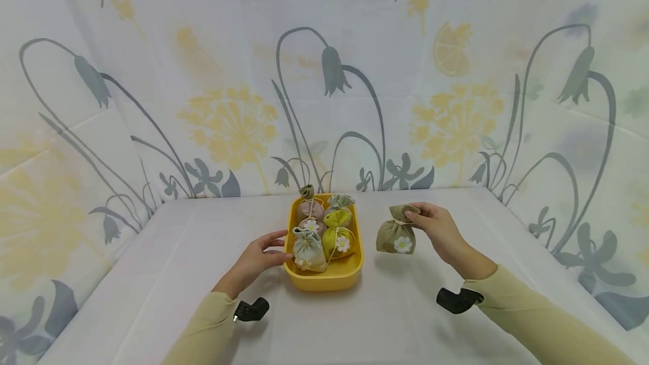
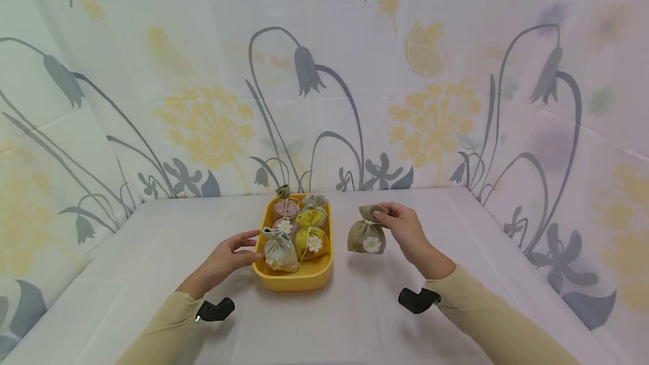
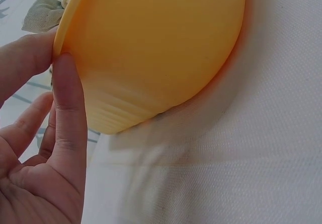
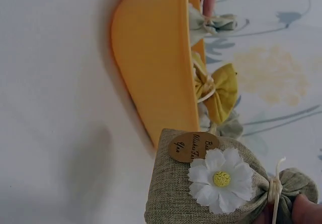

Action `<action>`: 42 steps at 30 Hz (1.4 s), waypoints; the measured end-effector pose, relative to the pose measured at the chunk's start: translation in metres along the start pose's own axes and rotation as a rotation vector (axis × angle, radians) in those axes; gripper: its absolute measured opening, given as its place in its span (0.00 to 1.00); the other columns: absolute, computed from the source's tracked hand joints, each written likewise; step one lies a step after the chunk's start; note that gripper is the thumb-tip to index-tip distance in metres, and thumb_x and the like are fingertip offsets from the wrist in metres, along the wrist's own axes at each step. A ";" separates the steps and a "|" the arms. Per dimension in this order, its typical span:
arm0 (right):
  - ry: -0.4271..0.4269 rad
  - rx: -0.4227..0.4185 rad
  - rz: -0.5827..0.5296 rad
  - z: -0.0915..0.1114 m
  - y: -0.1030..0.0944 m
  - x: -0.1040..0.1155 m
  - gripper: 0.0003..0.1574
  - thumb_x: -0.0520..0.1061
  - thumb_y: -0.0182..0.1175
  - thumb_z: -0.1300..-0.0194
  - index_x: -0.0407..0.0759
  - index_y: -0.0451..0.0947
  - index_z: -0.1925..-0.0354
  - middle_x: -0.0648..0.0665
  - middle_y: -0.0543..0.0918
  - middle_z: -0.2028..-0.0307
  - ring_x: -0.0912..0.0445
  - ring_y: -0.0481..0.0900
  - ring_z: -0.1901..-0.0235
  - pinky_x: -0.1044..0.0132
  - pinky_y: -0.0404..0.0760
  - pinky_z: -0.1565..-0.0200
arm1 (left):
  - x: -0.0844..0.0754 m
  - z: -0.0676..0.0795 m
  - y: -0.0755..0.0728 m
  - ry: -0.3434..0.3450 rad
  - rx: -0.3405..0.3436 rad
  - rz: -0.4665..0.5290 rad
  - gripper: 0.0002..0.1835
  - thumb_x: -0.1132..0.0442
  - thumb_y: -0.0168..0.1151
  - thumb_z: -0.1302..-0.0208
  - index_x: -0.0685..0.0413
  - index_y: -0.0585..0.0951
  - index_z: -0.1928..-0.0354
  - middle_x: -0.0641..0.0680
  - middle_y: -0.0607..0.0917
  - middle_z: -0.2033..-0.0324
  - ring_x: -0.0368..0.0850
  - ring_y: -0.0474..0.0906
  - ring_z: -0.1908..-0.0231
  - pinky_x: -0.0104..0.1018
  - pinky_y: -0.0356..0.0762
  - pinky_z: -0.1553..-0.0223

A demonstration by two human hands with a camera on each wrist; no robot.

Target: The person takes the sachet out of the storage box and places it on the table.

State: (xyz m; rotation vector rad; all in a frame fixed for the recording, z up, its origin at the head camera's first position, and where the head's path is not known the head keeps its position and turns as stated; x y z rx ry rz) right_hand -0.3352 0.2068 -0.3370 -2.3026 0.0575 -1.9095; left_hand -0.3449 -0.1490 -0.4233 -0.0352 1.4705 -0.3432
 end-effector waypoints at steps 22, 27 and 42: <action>0.030 -0.046 0.005 -0.053 -0.008 -0.026 0.26 0.37 0.51 0.31 0.19 0.61 0.42 0.54 0.77 0.65 0.67 0.75 0.65 0.71 0.75 0.55 | -0.001 -0.001 0.003 0.000 0.016 0.009 0.34 0.61 0.70 0.46 0.52 0.69 0.36 0.58 0.74 0.48 0.47 0.78 0.57 0.42 0.78 0.54; 0.057 -0.065 -0.009 -0.066 -0.005 -0.029 0.26 0.36 0.50 0.31 0.19 0.61 0.41 0.52 0.76 0.64 0.68 0.74 0.66 0.71 0.74 0.54 | -0.001 0.000 0.001 -0.007 0.002 0.005 0.33 0.62 0.70 0.46 0.51 0.70 0.37 0.57 0.74 0.48 0.47 0.78 0.57 0.42 0.78 0.54; 0.127 -0.147 -0.097 -0.092 0.002 -0.067 0.26 0.35 0.49 0.31 0.21 0.60 0.40 0.47 0.75 0.60 0.67 0.73 0.66 0.68 0.72 0.51 | 0.003 -0.001 0.000 -0.007 0.015 0.003 0.34 0.59 0.69 0.46 0.50 0.69 0.36 0.58 0.73 0.46 0.49 0.77 0.55 0.42 0.77 0.53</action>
Point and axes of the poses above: each hand's wrist, its own z-axis away from the middle knuckle, its own y-axis out of the palm, x = y × z, the point moved 8 cm from there along -z, towards the middle knuckle
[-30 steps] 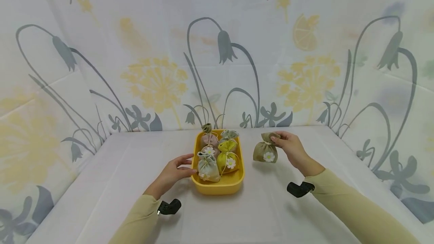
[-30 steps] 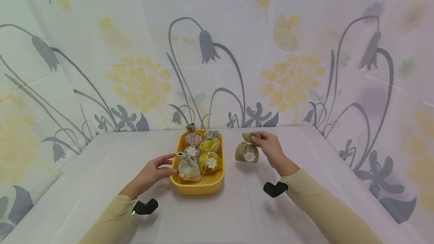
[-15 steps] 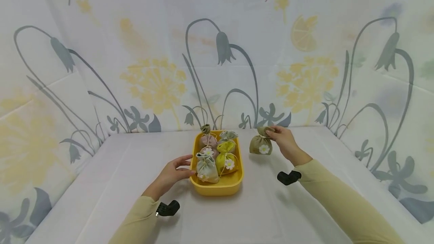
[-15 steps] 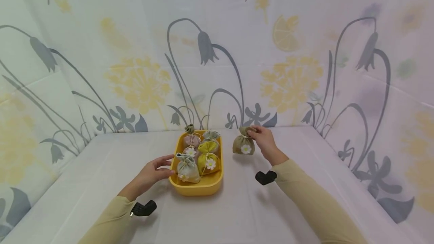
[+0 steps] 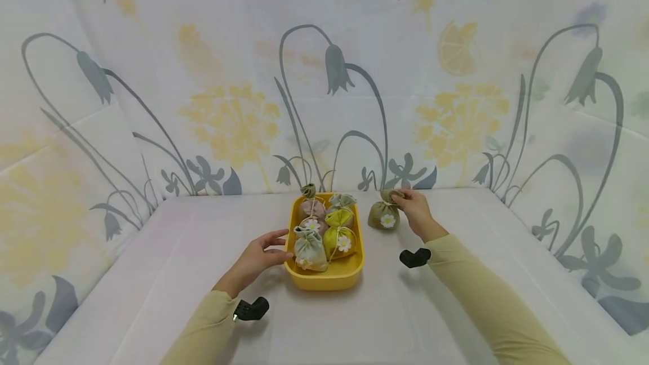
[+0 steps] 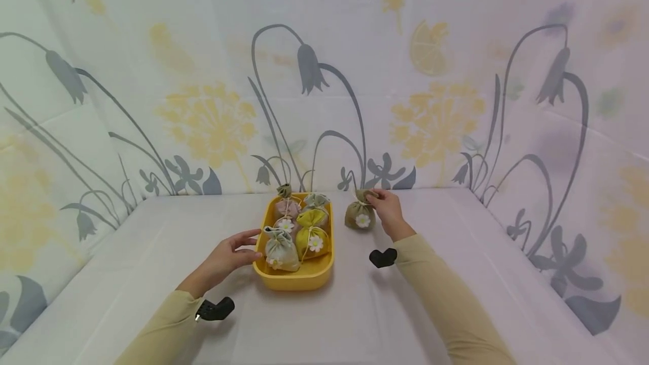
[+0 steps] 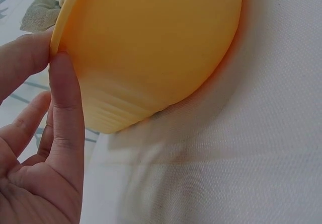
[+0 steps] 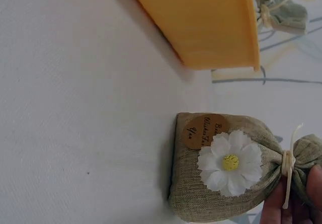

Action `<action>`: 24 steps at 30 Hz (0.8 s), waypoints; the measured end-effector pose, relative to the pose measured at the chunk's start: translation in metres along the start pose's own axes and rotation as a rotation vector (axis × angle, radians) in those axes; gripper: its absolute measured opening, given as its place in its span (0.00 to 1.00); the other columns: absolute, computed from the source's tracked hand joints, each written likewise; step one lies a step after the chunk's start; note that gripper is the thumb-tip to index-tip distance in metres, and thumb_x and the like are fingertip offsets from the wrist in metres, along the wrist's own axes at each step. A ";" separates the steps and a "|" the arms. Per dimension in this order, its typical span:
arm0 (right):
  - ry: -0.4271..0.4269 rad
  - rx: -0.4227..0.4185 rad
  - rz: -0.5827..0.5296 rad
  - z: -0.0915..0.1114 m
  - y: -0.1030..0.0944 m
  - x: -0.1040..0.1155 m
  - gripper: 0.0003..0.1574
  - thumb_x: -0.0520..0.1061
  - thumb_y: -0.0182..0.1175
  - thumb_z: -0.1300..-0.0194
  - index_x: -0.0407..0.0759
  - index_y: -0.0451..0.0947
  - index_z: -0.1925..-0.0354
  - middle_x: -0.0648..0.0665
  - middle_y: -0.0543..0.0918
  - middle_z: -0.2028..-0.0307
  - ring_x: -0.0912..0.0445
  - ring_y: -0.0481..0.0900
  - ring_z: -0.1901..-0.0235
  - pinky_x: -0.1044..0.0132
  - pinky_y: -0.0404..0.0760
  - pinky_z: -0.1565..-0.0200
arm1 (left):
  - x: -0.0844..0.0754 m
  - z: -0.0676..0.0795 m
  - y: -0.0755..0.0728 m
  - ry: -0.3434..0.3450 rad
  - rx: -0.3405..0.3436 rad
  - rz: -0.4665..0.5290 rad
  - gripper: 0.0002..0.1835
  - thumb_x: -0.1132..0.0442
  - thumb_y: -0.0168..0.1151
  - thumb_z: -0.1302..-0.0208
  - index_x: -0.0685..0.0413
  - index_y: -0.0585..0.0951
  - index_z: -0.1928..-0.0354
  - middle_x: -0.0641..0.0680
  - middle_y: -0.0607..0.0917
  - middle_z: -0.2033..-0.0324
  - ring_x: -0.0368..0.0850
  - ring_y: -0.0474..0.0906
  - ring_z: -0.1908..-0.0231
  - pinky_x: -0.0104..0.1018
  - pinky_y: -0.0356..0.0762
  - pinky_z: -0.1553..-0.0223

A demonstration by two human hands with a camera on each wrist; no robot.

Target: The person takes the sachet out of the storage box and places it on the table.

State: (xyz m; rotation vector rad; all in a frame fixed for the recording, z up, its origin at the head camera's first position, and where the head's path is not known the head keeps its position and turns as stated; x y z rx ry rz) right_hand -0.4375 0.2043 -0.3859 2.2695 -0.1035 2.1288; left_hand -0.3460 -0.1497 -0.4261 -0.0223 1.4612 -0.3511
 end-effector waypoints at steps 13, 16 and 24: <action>-0.027 -0.044 0.071 0.003 -0.013 -0.004 0.26 0.38 0.55 0.34 0.24 0.65 0.41 0.50 0.76 0.62 0.68 0.75 0.67 0.61 0.73 0.46 | -0.005 0.000 0.001 0.013 -0.010 0.000 0.34 0.60 0.70 0.47 0.51 0.70 0.37 0.57 0.75 0.48 0.47 0.77 0.57 0.43 0.77 0.53; -0.040 -0.049 0.092 0.005 -0.019 -0.004 0.26 0.38 0.56 0.34 0.23 0.66 0.43 0.52 0.76 0.65 0.68 0.75 0.67 0.61 0.74 0.47 | -0.005 0.001 0.002 0.016 -0.004 -0.001 0.35 0.59 0.70 0.47 0.51 0.69 0.36 0.57 0.74 0.48 0.47 0.78 0.56 0.43 0.77 0.53; -0.010 -0.033 0.125 0.020 -0.022 -0.004 0.28 0.39 0.55 0.33 0.23 0.64 0.41 0.47 0.78 0.61 0.67 0.75 0.66 0.67 0.74 0.52 | -0.002 0.001 0.001 0.001 -0.007 -0.015 0.35 0.58 0.70 0.47 0.50 0.69 0.36 0.58 0.74 0.47 0.48 0.77 0.55 0.43 0.77 0.52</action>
Point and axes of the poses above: each hand's wrist, its own z-axis away from the middle knuckle, its own y-axis out of the palm, x = y × z, the point moved 8 cm from there along -z, towards the middle knuckle
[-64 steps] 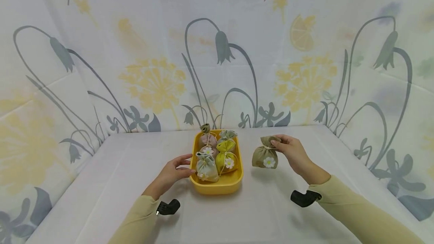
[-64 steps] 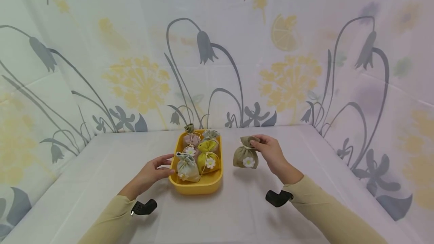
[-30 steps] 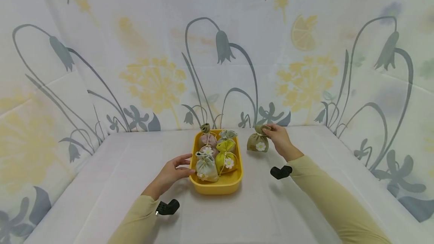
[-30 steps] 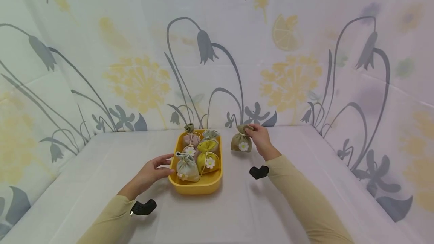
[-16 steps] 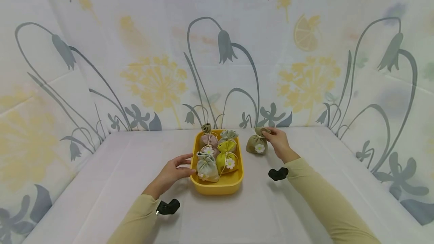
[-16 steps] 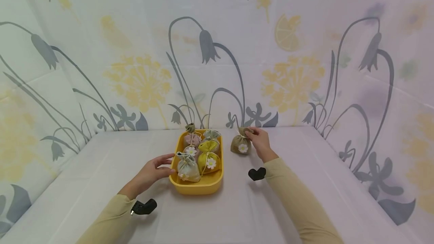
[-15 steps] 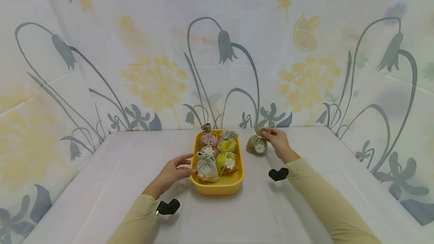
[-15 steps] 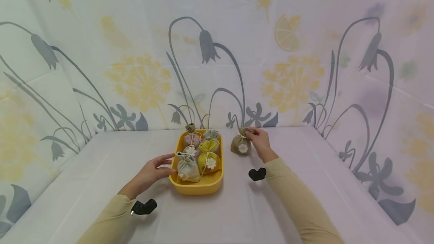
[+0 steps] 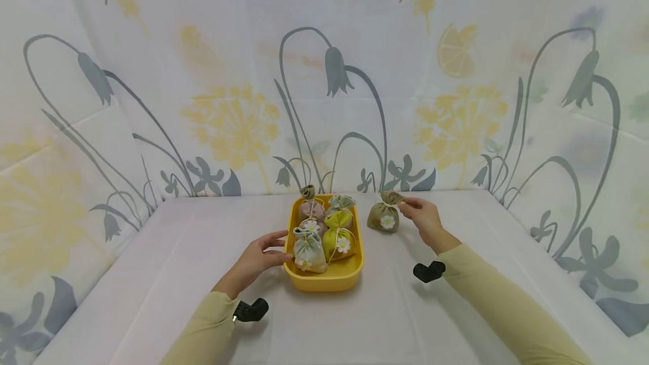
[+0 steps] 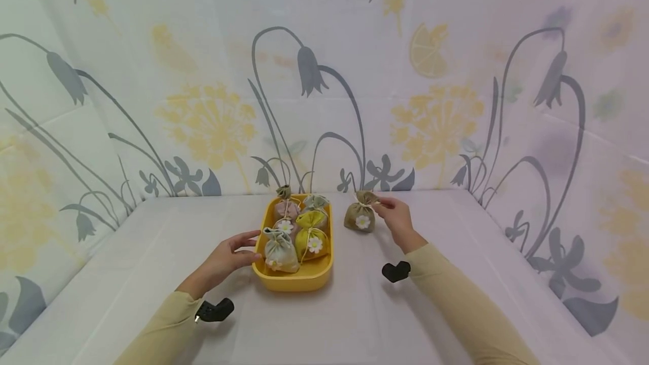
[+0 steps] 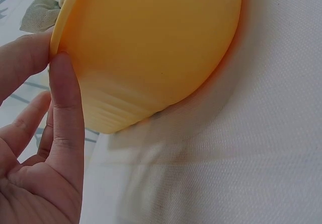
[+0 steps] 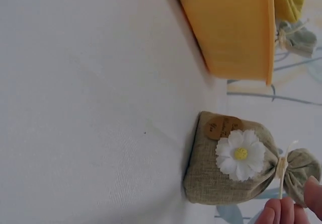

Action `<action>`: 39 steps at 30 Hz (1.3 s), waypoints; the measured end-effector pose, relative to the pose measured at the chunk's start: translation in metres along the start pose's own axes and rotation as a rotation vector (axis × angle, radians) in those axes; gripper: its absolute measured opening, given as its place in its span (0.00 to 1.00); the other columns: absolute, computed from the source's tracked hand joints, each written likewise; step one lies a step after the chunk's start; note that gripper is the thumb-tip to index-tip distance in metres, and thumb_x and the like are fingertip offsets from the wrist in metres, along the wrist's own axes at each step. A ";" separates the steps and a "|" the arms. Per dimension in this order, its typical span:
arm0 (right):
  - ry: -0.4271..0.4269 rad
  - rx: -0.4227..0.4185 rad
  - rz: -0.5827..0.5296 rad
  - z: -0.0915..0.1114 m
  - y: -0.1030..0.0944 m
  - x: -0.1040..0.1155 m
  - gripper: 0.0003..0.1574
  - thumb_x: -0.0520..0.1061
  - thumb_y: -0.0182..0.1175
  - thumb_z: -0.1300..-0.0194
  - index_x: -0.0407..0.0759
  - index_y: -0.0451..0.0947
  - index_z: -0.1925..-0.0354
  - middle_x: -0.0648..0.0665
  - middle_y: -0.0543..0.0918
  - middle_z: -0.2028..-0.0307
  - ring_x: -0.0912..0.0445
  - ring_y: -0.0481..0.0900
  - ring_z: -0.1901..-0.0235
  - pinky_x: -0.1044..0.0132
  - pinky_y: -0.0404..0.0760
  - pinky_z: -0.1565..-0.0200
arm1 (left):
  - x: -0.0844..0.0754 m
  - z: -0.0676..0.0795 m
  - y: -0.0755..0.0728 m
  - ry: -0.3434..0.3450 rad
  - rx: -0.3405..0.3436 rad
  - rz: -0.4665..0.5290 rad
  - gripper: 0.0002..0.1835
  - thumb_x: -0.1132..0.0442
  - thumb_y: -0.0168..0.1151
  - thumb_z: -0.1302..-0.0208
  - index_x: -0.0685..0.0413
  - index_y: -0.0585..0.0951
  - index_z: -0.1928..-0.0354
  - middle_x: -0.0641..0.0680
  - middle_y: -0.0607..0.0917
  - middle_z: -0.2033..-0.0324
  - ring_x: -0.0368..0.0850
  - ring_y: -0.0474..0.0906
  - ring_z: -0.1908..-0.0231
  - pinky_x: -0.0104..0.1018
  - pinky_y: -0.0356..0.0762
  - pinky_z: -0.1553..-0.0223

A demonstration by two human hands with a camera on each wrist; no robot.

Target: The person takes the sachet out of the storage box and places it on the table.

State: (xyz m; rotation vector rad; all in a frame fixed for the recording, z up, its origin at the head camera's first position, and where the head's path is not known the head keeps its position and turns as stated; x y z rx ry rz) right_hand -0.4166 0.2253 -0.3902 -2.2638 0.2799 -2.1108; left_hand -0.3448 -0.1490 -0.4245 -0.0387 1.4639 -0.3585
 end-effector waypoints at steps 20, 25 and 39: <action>0.015 0.103 0.029 0.038 0.006 0.006 0.28 0.39 0.55 0.33 0.23 0.64 0.41 0.34 0.78 0.52 0.61 0.77 0.61 0.57 0.72 0.46 | 0.003 0.000 -0.002 -0.022 -0.029 -0.009 0.35 0.57 0.71 0.49 0.47 0.70 0.37 0.56 0.74 0.47 0.48 0.76 0.54 0.43 0.76 0.52; 0.025 0.126 0.047 0.044 0.006 0.008 0.27 0.39 0.54 0.33 0.23 0.64 0.41 0.34 0.77 0.50 0.55 0.77 0.56 0.53 0.70 0.44 | 0.003 -0.001 -0.001 -0.014 -0.028 -0.001 0.34 0.59 0.70 0.47 0.48 0.70 0.37 0.56 0.75 0.48 0.47 0.77 0.55 0.43 0.76 0.52; 0.014 0.221 0.025 0.057 0.018 0.014 0.27 0.38 0.56 0.35 0.20 0.65 0.43 0.34 0.77 0.51 0.52 0.77 0.54 0.56 0.71 0.45 | -0.001 0.001 0.000 -0.005 -0.013 0.002 0.35 0.59 0.70 0.47 0.50 0.69 0.36 0.57 0.74 0.48 0.48 0.76 0.55 0.43 0.76 0.52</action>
Point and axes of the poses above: each hand's wrist, its own z-axis away from the middle knuckle, its own y-axis out of the palm, x = y × z, the point moved 8 cm from there along -z, towards the middle knuckle
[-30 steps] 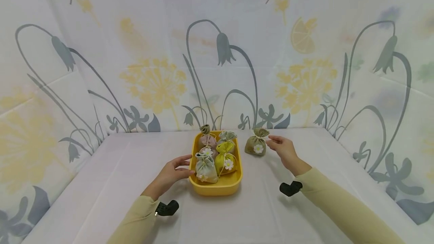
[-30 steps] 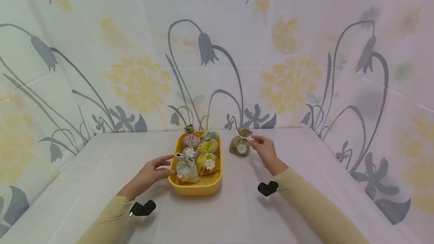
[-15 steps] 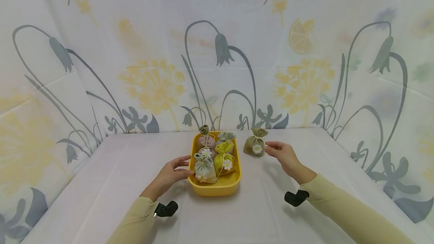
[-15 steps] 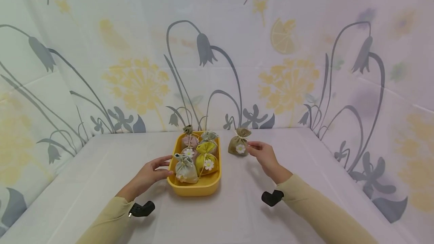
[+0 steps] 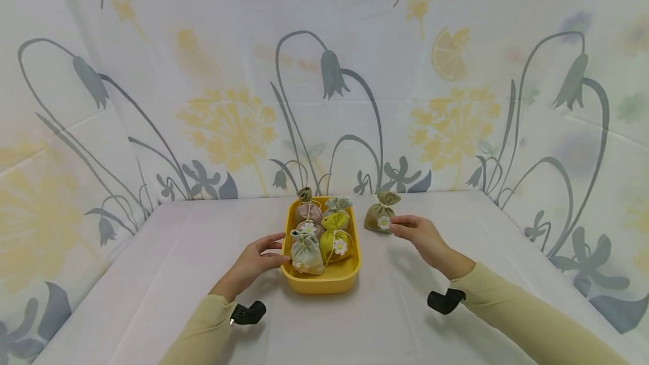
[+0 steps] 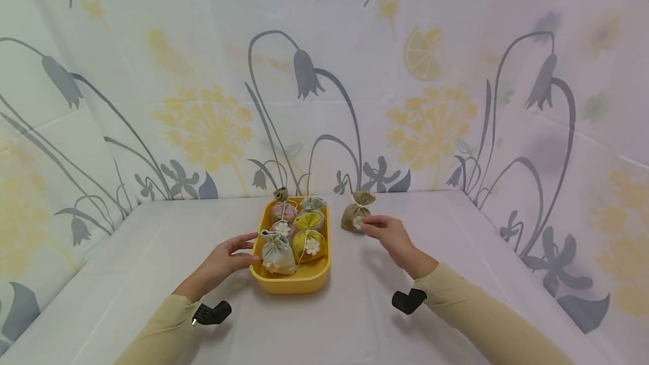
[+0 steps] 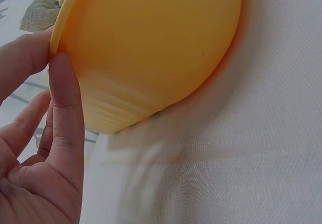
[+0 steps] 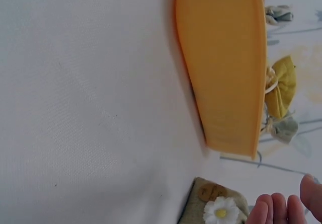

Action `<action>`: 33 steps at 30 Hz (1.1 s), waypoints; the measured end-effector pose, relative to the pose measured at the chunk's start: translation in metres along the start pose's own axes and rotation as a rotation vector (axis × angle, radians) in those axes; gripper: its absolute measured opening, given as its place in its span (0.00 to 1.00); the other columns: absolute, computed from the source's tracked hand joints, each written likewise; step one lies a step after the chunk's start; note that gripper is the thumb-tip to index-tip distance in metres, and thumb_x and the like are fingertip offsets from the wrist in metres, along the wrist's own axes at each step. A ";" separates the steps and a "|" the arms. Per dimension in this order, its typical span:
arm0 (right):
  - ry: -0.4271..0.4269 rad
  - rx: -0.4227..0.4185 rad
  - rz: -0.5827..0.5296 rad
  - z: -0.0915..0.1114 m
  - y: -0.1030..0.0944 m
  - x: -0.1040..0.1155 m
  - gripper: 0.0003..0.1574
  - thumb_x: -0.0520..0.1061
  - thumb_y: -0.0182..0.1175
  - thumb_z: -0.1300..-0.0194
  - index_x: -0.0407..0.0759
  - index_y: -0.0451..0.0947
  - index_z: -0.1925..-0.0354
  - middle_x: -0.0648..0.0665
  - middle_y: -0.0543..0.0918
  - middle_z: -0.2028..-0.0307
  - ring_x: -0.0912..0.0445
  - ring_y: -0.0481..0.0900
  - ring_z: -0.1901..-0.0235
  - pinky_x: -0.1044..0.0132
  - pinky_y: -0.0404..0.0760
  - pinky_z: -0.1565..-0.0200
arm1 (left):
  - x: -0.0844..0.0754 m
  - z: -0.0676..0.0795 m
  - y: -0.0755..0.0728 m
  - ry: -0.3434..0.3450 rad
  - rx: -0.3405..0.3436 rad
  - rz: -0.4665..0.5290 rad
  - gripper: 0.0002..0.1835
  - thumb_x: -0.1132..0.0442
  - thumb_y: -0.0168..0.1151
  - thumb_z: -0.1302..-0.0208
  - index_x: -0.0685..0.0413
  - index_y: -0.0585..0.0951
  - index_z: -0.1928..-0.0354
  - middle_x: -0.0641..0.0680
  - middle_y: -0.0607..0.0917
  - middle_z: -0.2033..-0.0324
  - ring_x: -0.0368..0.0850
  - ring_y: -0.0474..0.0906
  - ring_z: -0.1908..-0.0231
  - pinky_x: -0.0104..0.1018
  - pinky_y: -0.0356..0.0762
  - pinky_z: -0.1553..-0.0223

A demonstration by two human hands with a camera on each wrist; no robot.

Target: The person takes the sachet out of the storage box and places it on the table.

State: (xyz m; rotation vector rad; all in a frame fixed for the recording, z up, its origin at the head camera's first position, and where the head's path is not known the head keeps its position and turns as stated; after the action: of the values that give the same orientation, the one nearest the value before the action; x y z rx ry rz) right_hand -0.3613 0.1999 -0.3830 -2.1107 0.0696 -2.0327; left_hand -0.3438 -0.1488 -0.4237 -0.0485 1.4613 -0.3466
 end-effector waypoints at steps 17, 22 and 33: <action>-0.025 0.097 0.007 0.002 0.030 0.015 0.26 0.40 0.59 0.36 0.23 0.69 0.46 0.36 0.78 0.52 0.49 0.75 0.51 0.56 0.71 0.44 | -0.001 0.001 0.000 0.020 0.003 0.003 0.35 0.59 0.71 0.48 0.52 0.70 0.37 0.57 0.75 0.49 0.47 0.77 0.55 0.43 0.77 0.53; -0.009 0.113 0.000 0.000 0.042 0.016 0.24 0.40 0.58 0.36 0.24 0.70 0.46 0.35 0.77 0.51 0.46 0.75 0.50 0.53 0.69 0.43 | 0.000 0.001 -0.001 0.022 0.000 0.001 0.34 0.60 0.70 0.47 0.52 0.69 0.37 0.57 0.75 0.48 0.48 0.77 0.55 0.43 0.77 0.53; -0.013 0.157 -0.026 -0.004 0.071 0.024 0.24 0.39 0.58 0.35 0.25 0.70 0.45 0.32 0.74 0.46 0.45 0.74 0.48 0.47 0.65 0.41 | -0.001 0.001 -0.001 0.019 0.003 0.007 0.35 0.60 0.70 0.47 0.52 0.70 0.37 0.57 0.75 0.48 0.47 0.77 0.55 0.43 0.77 0.53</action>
State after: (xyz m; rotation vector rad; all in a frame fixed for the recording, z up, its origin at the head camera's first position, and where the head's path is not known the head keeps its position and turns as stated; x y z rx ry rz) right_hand -0.3565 0.1257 -0.3721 -2.0387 -0.1171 -1.9685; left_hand -0.3431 -0.1492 -0.4227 -0.0375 1.4794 -0.3442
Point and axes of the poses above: each hand's wrist, its own z-axis away from the middle knuckle, its own y-axis out of the palm, x = y × z, the point moved 8 cm from there along -z, towards the middle knuckle
